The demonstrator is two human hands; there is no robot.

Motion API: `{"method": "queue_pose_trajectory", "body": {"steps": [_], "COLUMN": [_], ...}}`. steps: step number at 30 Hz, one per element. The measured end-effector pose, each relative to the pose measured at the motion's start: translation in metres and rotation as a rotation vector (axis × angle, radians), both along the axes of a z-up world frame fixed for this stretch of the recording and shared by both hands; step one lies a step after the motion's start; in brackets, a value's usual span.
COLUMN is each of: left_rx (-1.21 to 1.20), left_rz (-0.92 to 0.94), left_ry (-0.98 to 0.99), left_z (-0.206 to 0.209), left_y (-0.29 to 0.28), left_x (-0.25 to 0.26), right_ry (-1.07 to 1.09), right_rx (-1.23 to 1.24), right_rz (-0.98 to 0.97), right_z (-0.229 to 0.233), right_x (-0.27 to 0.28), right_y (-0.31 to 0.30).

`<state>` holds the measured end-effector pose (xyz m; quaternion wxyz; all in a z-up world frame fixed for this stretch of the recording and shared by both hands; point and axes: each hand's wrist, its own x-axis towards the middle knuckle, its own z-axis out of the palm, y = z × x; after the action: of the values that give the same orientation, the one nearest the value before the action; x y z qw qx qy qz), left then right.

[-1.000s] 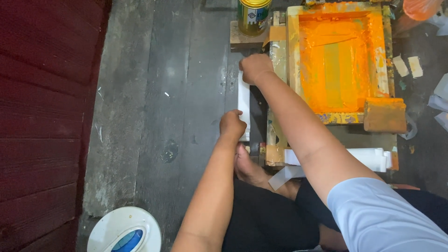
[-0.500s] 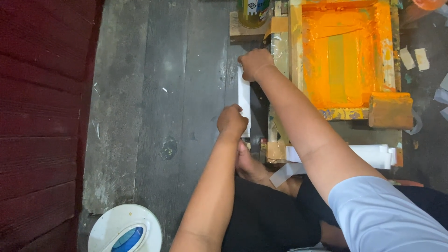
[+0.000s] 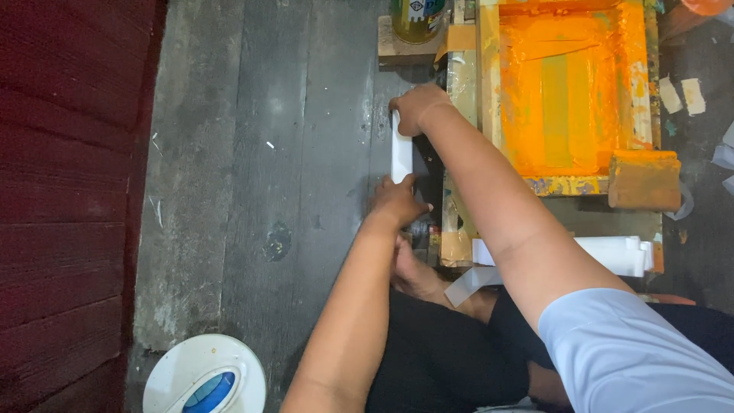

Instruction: The person sits on the floor and uses a squeegee to spread orange ink across a screen printing frame. They then pull a strip of white material through the inked screen and inspect the result.

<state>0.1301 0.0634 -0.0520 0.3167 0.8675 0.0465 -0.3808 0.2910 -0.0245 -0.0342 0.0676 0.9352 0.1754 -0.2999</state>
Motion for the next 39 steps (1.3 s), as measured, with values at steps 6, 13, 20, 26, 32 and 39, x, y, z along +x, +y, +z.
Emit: {"method": "queue_pose_trajectory", "body": {"steps": [6, 13, 20, 26, 32, 39], "left_rx": [0.012, 0.101, 0.128, 0.115, 0.208, 0.120], "left_rz": [-0.041, -0.122, -0.147, -0.125, -0.067, 0.068], "left_ry": [-0.004, -0.016, -0.031, -0.040, -0.170, -0.351], "left_z": [-0.006, -0.018, -0.028, -0.025, -0.055, 0.027], "left_y": [0.001, -0.004, -0.006, -0.006, -0.014, -0.003], "left_x": [-0.002, 0.001, 0.001, 0.002, 0.005, -0.007], "right_ry": [-0.012, 0.008, 0.011, -0.006, -0.378, -0.556], "right_rx": [0.019, 0.037, 0.032, 0.077, 0.469, 0.510], "right_rz": [-0.043, -0.041, -0.028, -0.019, 0.042, 0.113], "right_z": [0.015, 0.009, 0.003, 0.017, -0.037, 0.031], "right_x": [-0.007, -0.004, -0.002, -0.009, 0.002, -0.089], "right_y": [0.004, -0.001, -0.004, -0.001, -0.024, -0.042]}}
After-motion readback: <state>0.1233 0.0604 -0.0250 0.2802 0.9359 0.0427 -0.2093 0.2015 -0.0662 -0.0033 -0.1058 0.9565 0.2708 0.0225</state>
